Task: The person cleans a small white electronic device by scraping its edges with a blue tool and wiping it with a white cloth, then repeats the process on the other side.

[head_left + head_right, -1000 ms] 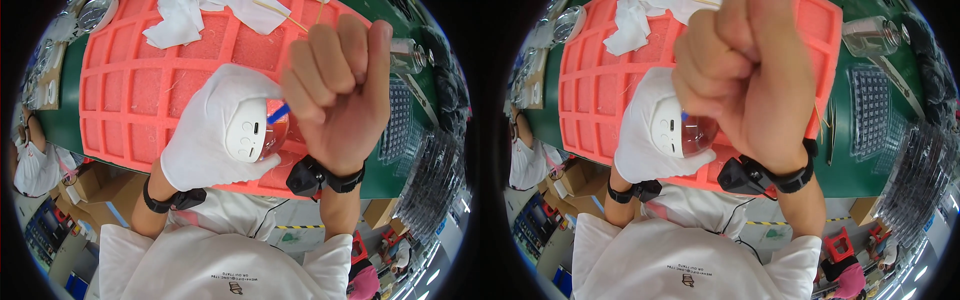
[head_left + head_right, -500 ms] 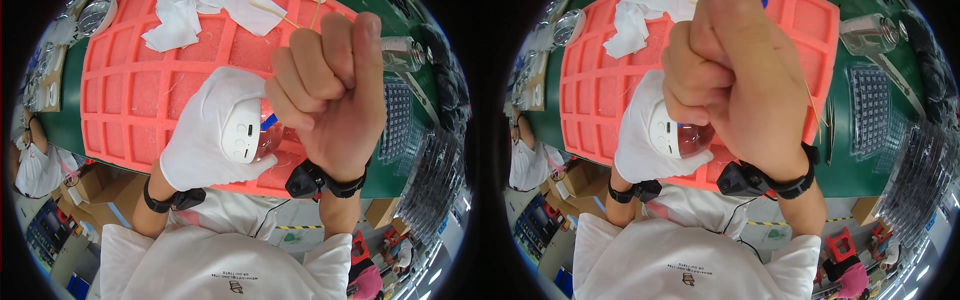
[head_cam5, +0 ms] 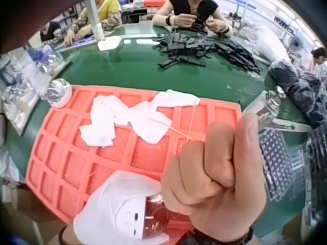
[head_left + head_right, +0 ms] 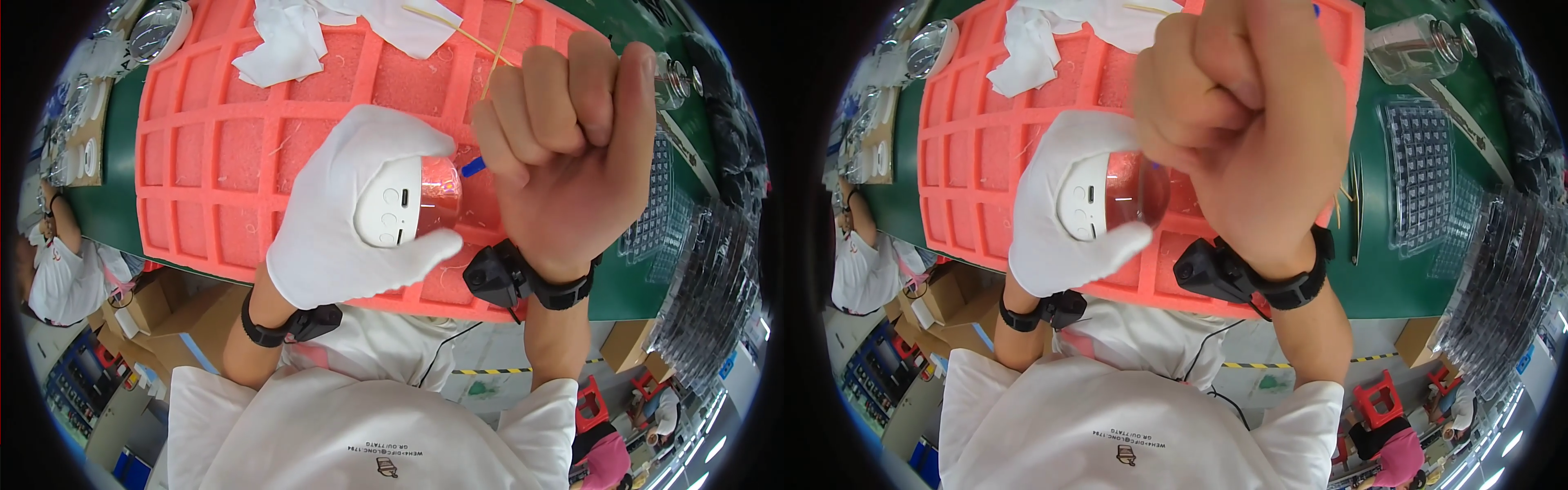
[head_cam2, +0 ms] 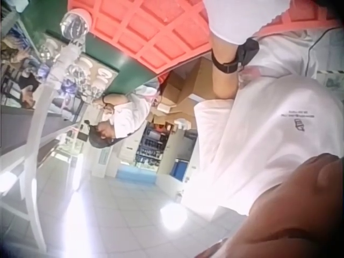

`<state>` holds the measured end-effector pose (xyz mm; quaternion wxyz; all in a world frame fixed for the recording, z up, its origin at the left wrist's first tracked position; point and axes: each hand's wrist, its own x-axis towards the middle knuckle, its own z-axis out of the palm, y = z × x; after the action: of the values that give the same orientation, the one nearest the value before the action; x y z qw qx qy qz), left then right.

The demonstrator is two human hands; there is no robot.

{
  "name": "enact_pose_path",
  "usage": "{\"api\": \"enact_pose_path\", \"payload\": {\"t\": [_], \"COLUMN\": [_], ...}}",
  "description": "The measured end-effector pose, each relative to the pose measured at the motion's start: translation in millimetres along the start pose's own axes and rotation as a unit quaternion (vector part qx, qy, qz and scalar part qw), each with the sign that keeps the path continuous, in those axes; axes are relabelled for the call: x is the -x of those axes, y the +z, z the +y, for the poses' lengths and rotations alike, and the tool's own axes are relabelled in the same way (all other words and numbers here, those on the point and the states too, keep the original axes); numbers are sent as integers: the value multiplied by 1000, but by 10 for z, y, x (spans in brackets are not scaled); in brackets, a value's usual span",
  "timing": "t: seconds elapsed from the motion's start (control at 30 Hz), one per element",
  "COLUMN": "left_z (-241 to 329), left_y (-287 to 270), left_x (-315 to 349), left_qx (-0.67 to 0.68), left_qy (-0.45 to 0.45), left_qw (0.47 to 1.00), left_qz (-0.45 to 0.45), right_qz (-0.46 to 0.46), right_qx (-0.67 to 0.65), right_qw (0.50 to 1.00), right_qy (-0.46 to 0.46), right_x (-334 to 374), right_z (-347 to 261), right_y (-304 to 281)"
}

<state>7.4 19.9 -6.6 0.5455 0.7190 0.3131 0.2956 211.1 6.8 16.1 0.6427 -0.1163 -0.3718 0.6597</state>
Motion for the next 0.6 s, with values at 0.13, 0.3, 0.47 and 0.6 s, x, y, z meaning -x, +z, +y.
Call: {"api": "enact_pose_path", "payload": {"t": [0.13,0.3,0.47,0.6], "left_z": [-21,-29,-29,29], "left_y": [-70,35,80,49], "left_x": [-7,62,18,18], "left_qx": [47,-189,-217,-207], "left_qy": [-16,164,86,51], "left_qw": [999,967,970,975], "left_qz": [-16,37,65,65], "right_qz": [53,-39,-72,-36], "right_qx": [-163,-120,-112,-122], "right_qw": [985,992,989,987], "right_qy": [13,7,65,101], "right_x": [21,37,-30,-38], "right_z": [3,27,119,169], "right_y": [27,-129,-30,159]}}
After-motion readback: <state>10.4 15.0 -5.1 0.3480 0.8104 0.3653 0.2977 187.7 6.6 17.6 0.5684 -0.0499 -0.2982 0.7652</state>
